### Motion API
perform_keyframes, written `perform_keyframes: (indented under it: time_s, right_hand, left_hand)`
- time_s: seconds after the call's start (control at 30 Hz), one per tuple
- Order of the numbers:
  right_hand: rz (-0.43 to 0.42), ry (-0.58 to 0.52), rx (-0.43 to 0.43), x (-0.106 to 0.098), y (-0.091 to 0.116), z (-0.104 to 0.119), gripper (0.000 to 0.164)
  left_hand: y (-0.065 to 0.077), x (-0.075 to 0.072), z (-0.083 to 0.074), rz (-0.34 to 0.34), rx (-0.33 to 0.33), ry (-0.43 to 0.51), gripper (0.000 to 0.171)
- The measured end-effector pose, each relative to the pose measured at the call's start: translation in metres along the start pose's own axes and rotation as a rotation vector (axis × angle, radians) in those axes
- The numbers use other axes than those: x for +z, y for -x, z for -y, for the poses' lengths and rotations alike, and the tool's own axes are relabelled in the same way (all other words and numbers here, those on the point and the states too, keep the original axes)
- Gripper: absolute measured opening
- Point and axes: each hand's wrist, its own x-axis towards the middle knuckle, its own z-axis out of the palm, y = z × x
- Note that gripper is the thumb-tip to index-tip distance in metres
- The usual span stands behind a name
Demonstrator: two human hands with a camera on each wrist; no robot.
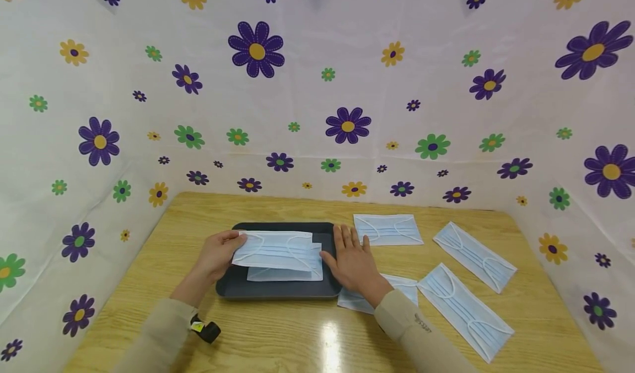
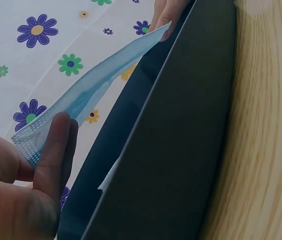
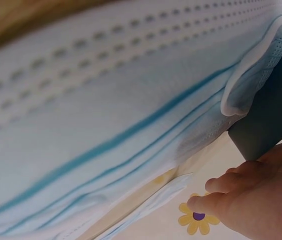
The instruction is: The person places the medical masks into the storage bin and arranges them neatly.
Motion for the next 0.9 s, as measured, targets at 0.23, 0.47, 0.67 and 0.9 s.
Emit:
perform_keyframes:
  time_s: [0.23,0.47,0.67,0.9]
  right_hand:
    - [0.0,-0.008,0.0,0.0,0.001,0.0,0.082]
    - [0.008,-0.014,0.001,0.0,0.001,0.0,0.082]
    - [0.012,-0.016,0.006,0.0,0.0,0.0,0.081]
    - [0.012,-0.014,0.007,0.001,0.0,-0.001,0.082]
  left_hand:
    - [-0.002,0.014,0.005,-0.007,0.019,-0.06,0.031]
    - [-0.001,0.021,0.011,-0.004,0.024,-0.092,0.032]
    - [0.002,0.024,0.015,-0.001,0.064,-0.107,0.027]
    - [0.003,0.025,0.015,-0.014,0.104,-0.197,0.025]
